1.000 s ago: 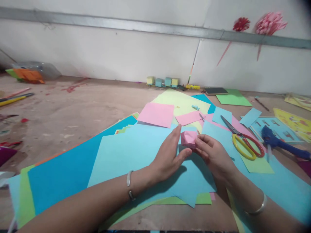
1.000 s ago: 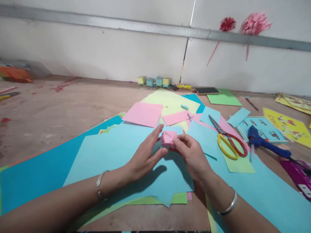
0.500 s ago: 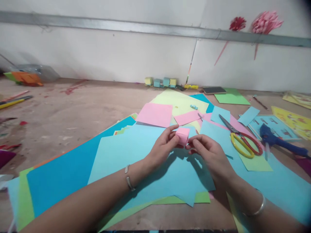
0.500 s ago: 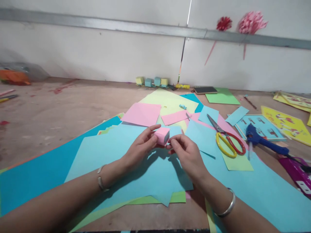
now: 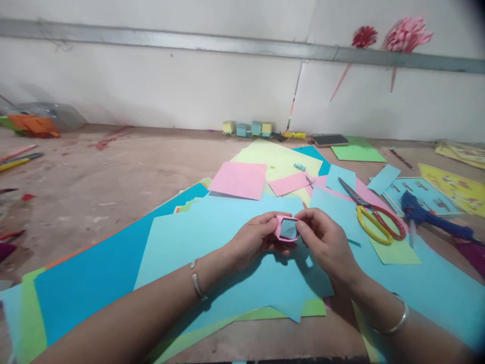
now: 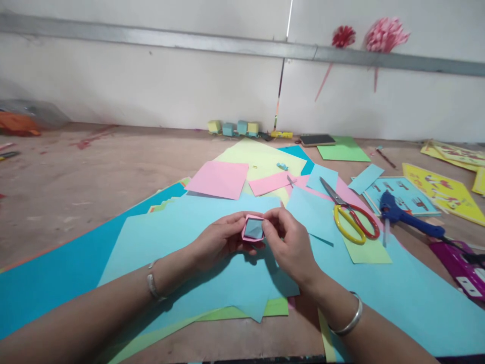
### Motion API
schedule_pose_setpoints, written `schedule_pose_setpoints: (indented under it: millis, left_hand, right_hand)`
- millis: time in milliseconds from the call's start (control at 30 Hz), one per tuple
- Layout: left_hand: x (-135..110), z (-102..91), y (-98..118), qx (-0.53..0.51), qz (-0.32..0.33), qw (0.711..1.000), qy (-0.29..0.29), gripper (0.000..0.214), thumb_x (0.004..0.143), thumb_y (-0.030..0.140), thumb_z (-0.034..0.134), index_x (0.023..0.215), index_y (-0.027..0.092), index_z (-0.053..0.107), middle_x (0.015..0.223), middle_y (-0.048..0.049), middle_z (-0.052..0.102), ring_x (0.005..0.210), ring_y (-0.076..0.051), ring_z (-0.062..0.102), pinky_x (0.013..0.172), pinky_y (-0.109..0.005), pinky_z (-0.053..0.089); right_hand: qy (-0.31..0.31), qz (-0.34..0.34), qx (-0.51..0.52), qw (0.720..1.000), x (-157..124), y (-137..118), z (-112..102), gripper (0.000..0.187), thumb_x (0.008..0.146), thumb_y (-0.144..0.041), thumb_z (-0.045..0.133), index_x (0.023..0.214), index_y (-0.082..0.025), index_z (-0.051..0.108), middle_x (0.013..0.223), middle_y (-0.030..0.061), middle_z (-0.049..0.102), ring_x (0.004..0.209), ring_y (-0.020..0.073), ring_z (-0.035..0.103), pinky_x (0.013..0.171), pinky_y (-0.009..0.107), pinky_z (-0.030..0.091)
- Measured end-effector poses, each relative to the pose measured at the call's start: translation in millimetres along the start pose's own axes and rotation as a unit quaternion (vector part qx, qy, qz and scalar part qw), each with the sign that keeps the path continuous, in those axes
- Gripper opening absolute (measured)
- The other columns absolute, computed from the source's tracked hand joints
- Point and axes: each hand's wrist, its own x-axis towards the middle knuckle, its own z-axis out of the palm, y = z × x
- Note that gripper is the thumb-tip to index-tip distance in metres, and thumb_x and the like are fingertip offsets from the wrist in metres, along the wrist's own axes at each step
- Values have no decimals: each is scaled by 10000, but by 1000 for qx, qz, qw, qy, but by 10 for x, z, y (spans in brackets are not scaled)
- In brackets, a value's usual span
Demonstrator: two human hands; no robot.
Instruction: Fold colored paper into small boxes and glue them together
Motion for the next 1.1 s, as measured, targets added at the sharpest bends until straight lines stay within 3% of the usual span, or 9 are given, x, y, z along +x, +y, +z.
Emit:
schedule_pose_setpoints:
  millis: [133,233,300,433,667,767,867,967,1100]
  left_hand:
    - [-6,-22,-5,201,60,975,66,390,907,411,527,1186,153,616,790,-73,654,673,-197,630,594,-319,510]
    - [-44,-24,31,403,202,882,139,354,932,396,458,1145,190,651,1005,-100,671,967,-251,614,854,-408,487]
    - [-66,-24,46,479,264,827,129,379,922,427,476,1189,205,627,1156,-113,635,1103,-276,556,963,-454,427]
    - [-61,-39,4,559,294,772,67,562,758,403,723,1270,241,556,1208,-113,618,1099,-296,547,922,-453,448]
    - [-13,-108,-47,607,314,724,97,276,832,268,621,1104,225,640,1026,-85,667,848,-232,601,789,-403,479]
    - [2,-133,-26,609,310,717,137,256,818,256,631,1069,206,641,1021,-92,668,894,-251,602,803,-408,474]
    - [21,-140,-10,606,302,719,156,229,807,247,637,1028,189,635,990,-91,670,886,-249,601,793,-401,475]
    - [36,-132,-13,608,287,721,169,238,799,234,637,1030,182,614,968,-89,662,870,-247,599,776,-392,475]
    - [43,-119,-36,592,273,734,190,428,735,204,690,1143,186,562,1047,-98,649,956,-266,607,842,-410,469]
  right_hand:
    - [3,-6,-34,999,0,-11,1,105,885,-286,534,853,-204,591,698,-14,599,598,122,536,556,254,420]
    - [-2,10,-47,999,18,1,-12,114,877,-278,530,812,-204,588,659,-24,587,576,121,520,549,255,406]
    - [-11,20,-53,998,33,26,-21,112,870,-271,528,800,-204,584,646,-29,578,578,123,521,556,257,406]
    - [-34,15,-71,997,67,80,-22,101,854,-249,524,795,-203,592,643,-31,584,594,126,532,579,262,414]
    - [-42,-32,-100,994,21,-230,-213,109,856,-235,523,807,-211,618,670,-20,622,608,128,566,577,259,443]
    - [17,-101,-167,981,-25,-343,-557,120,876,-243,531,820,-219,635,759,2,667,668,143,600,601,271,453]
    - [111,-122,-322,932,4,-199,-1109,108,874,-269,556,844,-223,649,787,34,672,661,160,588,602,303,425]
    - [121,-16,-525,842,88,132,-1740,120,867,-229,566,873,-190,679,890,115,680,779,199,607,657,342,400]
    - [111,61,-593,795,140,547,-2360,119,768,-180,629,856,-120,682,945,205,649,806,256,602,606,384,301]
